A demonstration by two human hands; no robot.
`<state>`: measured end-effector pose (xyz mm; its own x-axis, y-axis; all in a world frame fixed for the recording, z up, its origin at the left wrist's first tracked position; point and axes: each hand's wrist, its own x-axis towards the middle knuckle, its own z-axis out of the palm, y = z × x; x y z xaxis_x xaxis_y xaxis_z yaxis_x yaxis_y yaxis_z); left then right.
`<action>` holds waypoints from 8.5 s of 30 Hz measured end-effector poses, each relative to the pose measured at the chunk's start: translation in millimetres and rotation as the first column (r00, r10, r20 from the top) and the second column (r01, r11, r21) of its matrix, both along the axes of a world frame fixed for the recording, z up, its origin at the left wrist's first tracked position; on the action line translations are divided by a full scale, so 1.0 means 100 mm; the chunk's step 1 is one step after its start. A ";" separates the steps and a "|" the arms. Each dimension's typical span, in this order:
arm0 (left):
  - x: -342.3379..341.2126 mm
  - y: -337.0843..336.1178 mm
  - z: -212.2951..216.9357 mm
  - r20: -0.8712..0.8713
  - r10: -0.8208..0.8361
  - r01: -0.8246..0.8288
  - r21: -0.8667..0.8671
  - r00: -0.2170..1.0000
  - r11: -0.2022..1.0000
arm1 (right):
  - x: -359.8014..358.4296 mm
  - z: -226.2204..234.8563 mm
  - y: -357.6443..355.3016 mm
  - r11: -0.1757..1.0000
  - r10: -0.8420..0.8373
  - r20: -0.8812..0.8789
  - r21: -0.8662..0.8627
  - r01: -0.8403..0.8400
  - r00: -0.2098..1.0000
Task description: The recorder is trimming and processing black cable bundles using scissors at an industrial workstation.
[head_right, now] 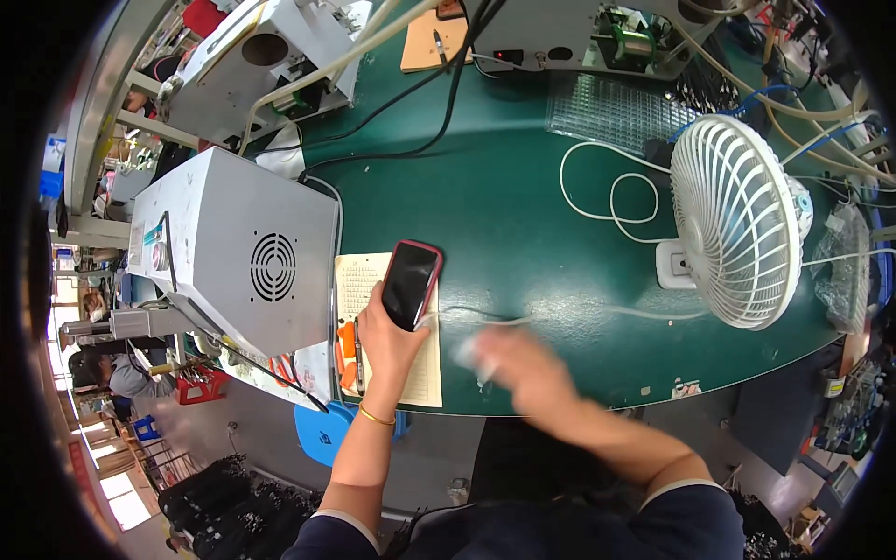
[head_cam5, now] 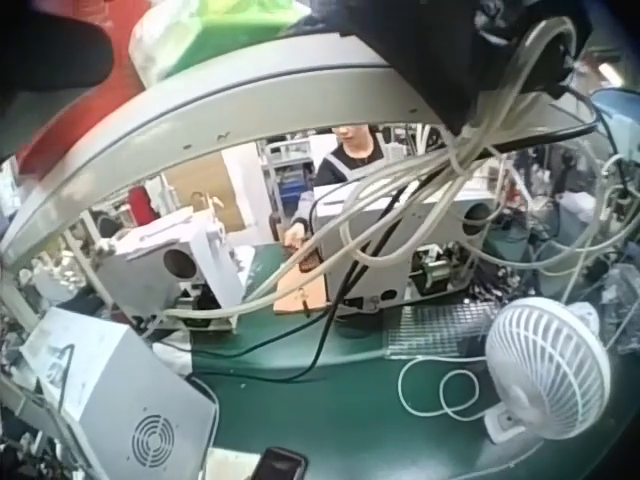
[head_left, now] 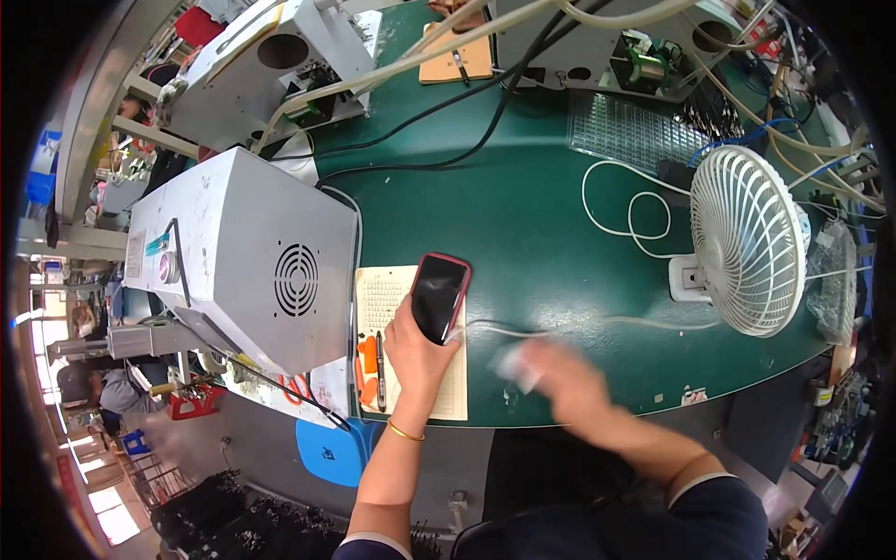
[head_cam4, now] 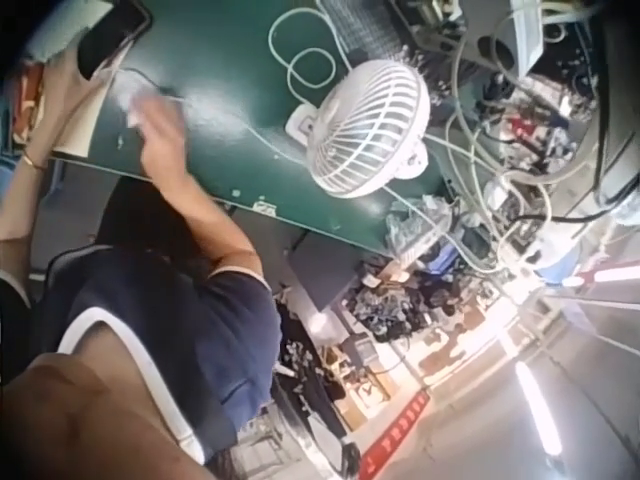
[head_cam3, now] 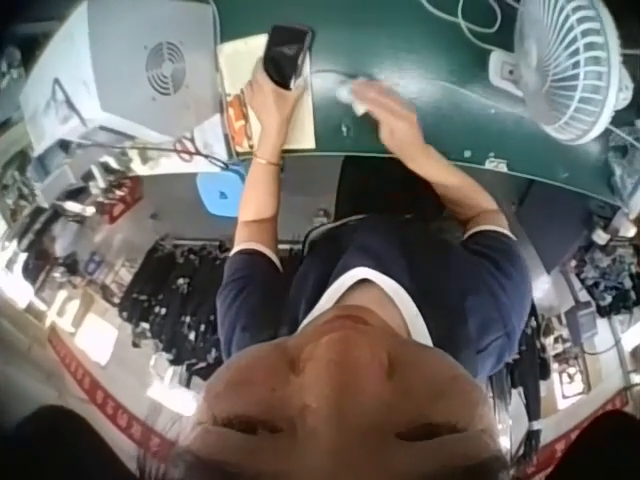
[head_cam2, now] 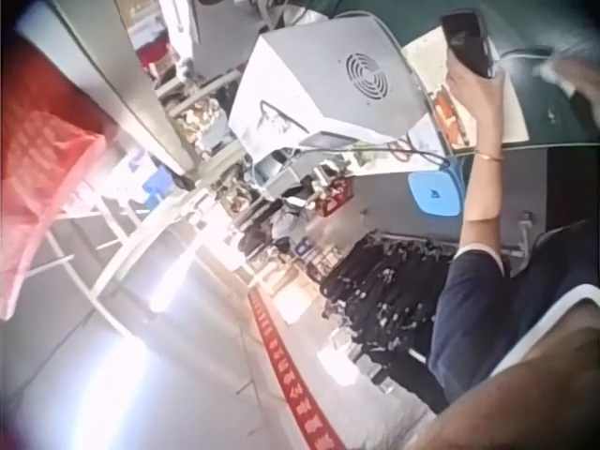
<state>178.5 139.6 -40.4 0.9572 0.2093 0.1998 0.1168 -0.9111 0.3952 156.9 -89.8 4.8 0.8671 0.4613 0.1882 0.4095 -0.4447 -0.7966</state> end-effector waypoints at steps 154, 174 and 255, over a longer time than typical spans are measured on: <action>0.07 -0.42 0.07 -0.300 0.110 -0.117 -0.006 0.947 0.993 | 1.09 -0.84 0.98 0.870 0.325 0.078 -0.415 -0.266 0.943; 1.38 -1.50 0.89 -0.019 -0.535 0.089 -0.981 0.845 0.175 | 0.90 0.11 -1.87 0.529 -0.739 0.383 -0.179 0.829 0.554; -0.17 -2.51 0.86 0.410 -0.117 0.403 -0.735 0.905 0.545 | 0.62 -1.05 -1.79 0.583 -0.460 -0.418 0.523 0.622 0.783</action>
<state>161.8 -111.7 45.2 0.9231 0.1679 0.3460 -0.3160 -0.1816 0.9312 219.3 -269.2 -99.7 0.9666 -0.2558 0.0185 0.0417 0.0857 -0.9954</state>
